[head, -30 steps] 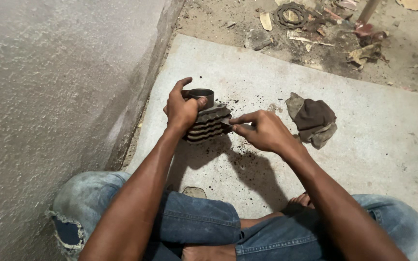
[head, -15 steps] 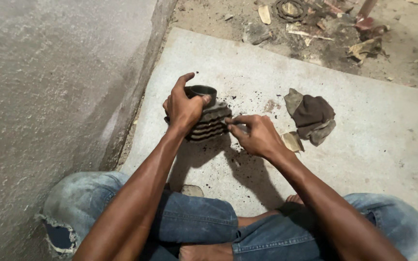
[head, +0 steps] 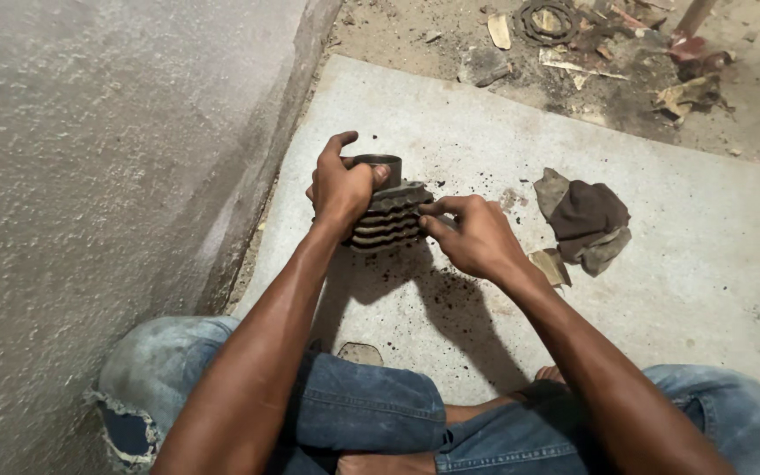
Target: The person sits on the floor and cleans a cylindrical metal part with cooling fins using a small metal tool. They scrape the surface and crevices of the part to remove debris, occasionally rotating the object to access different areas.
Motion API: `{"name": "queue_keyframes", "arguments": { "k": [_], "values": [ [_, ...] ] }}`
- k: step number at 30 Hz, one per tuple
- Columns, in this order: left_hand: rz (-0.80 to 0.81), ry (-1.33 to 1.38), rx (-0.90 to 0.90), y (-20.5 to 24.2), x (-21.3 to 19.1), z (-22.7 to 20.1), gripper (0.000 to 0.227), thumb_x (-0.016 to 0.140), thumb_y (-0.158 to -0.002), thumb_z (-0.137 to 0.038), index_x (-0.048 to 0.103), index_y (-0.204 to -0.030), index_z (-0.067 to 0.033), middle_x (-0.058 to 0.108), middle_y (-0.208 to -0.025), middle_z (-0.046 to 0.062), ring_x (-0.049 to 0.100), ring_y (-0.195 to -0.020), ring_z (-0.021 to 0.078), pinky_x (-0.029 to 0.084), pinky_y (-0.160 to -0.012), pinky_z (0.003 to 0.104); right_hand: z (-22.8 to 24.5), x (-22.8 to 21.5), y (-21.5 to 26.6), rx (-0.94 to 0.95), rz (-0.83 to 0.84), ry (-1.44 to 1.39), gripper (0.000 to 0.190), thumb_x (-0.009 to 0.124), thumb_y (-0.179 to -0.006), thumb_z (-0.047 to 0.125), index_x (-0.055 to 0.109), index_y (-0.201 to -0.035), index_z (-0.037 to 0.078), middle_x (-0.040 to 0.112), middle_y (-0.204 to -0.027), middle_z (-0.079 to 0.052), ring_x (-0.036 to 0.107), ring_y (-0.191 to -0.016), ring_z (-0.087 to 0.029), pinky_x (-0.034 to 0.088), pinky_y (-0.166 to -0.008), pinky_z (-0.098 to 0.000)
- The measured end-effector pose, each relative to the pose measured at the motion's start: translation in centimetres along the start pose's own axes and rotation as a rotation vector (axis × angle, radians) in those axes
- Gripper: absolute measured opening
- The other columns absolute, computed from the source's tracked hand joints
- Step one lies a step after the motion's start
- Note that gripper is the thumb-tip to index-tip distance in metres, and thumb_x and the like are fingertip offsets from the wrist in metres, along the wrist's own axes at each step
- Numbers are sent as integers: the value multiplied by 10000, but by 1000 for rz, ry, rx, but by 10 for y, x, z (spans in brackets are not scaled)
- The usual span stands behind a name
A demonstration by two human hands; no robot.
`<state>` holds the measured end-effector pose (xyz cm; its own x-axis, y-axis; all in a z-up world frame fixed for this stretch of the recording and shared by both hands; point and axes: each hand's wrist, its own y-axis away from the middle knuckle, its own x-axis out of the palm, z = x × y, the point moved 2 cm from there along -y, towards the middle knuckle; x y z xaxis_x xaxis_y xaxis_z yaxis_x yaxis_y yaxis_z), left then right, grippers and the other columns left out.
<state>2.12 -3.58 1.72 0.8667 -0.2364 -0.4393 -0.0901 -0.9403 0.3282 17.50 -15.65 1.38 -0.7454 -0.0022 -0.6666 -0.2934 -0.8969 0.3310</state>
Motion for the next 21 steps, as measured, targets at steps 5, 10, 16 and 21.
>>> {"name": "queue_keyframes", "arguments": {
  "k": [5,10,16,21],
  "values": [
    [6,-11,5,-2,0,-1,753,800,-755,-154,509,-1448,-196,739,-1150,114,732,-1000,234,508,-968,438,2,-4,5,195,78,31,292,615,-985,308,720,-1249,242,739,-1283,-95,758,-924,-366,606,-741,-447],
    [26,60,-15,-3,5,-2,781,772,-728,-136,488,-1452,-210,747,-1137,98,750,-957,228,550,-911,446,11,-10,9,126,53,34,313,651,-922,321,730,-1207,218,705,-1258,-73,745,-955,-211,623,-740,-421],
    [-6,9,-21,-13,1,3,746,793,-761,-188,509,-1450,-209,767,-1111,93,752,-930,207,456,-1027,477,17,-34,19,109,77,49,309,677,-935,336,766,-1190,185,782,-1063,-149,753,-929,-248,583,-820,-495],
    [-46,-8,4,-15,-2,0,737,806,-769,-190,491,-1435,-171,809,-1046,61,713,-1003,190,265,-1145,535,7,-25,12,19,41,-76,309,683,-923,329,767,-1167,158,783,-1090,-118,748,-925,-255,586,-824,-507]
  ]
}}
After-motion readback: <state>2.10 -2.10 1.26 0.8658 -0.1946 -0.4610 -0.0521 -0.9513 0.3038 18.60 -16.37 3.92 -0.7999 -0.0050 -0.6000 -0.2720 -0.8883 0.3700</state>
